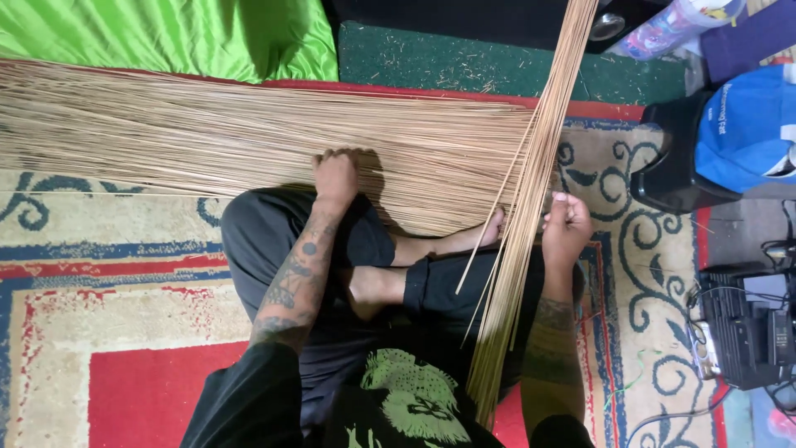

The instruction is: Weaving thin wooden sticks into a mat by interlacing them manually.

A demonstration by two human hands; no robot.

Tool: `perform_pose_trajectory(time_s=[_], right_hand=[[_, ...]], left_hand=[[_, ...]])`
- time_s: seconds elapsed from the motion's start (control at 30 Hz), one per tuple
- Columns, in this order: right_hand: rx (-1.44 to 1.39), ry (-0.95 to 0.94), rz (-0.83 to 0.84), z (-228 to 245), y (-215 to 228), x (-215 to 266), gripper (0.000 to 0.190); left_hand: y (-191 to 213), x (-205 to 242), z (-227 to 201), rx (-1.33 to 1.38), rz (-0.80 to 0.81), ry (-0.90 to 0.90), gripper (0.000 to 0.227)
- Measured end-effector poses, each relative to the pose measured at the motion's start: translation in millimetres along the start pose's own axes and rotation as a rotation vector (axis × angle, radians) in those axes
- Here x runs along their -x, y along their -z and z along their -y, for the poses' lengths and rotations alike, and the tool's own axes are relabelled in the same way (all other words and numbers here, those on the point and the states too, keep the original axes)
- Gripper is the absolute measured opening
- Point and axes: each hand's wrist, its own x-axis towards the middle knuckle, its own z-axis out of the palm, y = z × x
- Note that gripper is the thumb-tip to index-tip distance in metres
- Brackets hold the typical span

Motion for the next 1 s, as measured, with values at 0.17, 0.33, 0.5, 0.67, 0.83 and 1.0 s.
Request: perform_pose_trajectory(time_s=[0.17, 0.33, 0.5, 0.67, 0.83, 1.0], right_hand=[[0.148, 0.343, 0.16, 63, -44, 27, 0.013], [0.317, 0.705, 0.503, 83, -108, 31, 0.02], [0.433, 1.151, 0.551, 126, -160, 32, 0.042], [0.823, 1.172, 0.632, 122, -166, 10, 0.031], [1.051, 1.126, 0.765, 50, -143, -62, 0.016], [1.537, 0.918, 0.454, 69, -41, -136, 0.021]], left_hand=[[25, -1, 50, 0.066, -0.189, 0.073, 0.008], [67, 9, 47, 0.316, -0.272, 0.087, 0.011], [77, 18, -6, 0.68, -0.324, -0.11, 0.013], [47, 25, -31, 0.787, -0.359, -0.289, 0.012], [44, 24, -39, 0.717, -0.176, -0.315, 0.016], [26, 21, -32, 0.581, -0.019, -0.223, 0.02]])
